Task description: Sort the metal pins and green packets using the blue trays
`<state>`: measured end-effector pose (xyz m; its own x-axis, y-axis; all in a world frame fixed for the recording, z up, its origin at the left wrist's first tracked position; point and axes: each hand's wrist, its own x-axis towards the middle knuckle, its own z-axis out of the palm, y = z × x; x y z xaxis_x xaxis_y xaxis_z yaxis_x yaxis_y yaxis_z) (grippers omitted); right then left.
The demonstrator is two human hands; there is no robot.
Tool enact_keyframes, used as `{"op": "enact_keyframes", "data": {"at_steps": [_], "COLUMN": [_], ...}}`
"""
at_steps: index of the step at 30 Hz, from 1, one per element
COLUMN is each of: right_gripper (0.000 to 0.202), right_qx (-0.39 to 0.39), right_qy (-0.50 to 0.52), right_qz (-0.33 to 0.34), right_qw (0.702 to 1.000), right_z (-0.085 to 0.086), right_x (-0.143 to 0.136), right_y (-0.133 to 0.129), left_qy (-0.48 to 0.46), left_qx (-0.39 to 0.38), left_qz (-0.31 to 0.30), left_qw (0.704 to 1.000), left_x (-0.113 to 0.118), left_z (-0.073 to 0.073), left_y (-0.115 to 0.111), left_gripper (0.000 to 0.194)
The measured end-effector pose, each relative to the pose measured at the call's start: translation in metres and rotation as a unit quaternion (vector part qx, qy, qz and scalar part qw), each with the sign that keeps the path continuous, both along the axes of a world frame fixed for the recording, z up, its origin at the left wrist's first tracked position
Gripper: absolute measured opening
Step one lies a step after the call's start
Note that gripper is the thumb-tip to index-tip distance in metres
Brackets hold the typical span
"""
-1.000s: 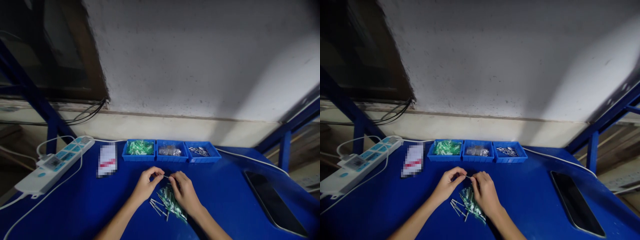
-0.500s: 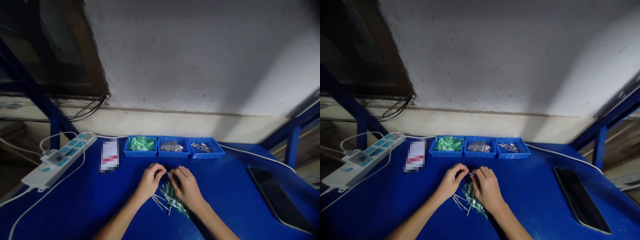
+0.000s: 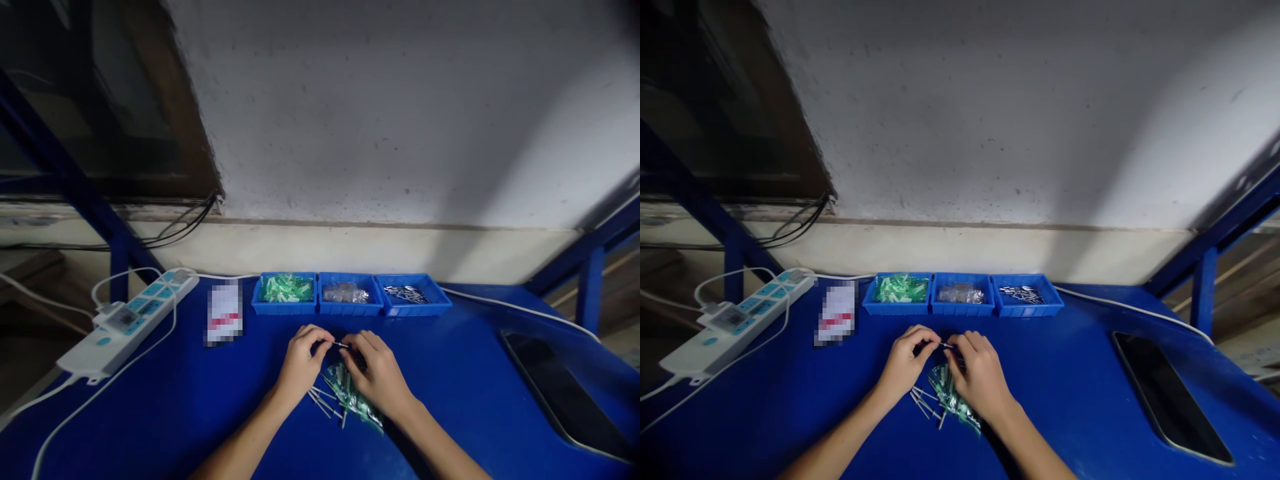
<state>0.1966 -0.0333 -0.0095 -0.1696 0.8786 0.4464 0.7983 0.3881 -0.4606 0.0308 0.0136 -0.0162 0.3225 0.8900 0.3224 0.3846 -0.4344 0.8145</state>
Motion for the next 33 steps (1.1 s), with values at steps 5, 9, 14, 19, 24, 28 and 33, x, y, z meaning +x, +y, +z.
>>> {"op": "enact_keyframes", "data": {"at_steps": [5, 9, 14, 19, 24, 28, 33], "right_gripper": [0.015, 0.013, 0.014, 0.014, 0.016, 0.020, 0.020], "right_qx": [0.000, -0.016, -0.028, -0.040, -0.049, -0.036, -0.062], "right_qy": [-0.014, -0.009, -0.011, -0.026, -0.025, -0.013, -0.004], "right_qz": [0.014, 0.020, 0.021, 0.015, 0.023, 0.025, 0.004], "right_qw": [1.000, 1.000, 0.999, 0.999, 0.998, 0.999, 0.998], "right_z": [-0.002, 0.000, 0.002, -0.001, -0.004, -0.005, -0.009], "right_x": [0.000, -0.001, -0.003, -0.002, -0.002, -0.001, 0.002], "right_y": [0.000, -0.001, -0.003, 0.000, 0.002, 0.004, 0.006], "left_qy": [-0.010, -0.013, 0.010, 0.038, 0.060, 0.067, 0.081], "left_qx": [-0.004, -0.013, -0.005, 0.006, 0.026, 0.041, 0.016], "left_qz": [0.025, 0.019, 0.027, 0.005, -0.012, -0.018, -0.007], "left_qw": [1.000, 1.000, 1.000, 0.999, 0.998, 0.997, 0.997], "left_x": [0.000, 0.002, 0.002, 0.002, 0.003, 0.002, 0.001], "left_z": [-0.001, 0.000, -0.002, -0.002, -0.005, -0.008, -0.008], "left_y": [0.000, -0.001, -0.001, -0.002, -0.003, -0.003, -0.002], "left_gripper": [0.018, 0.020, 0.018, 0.019, 0.024, 0.026, 0.029]}}
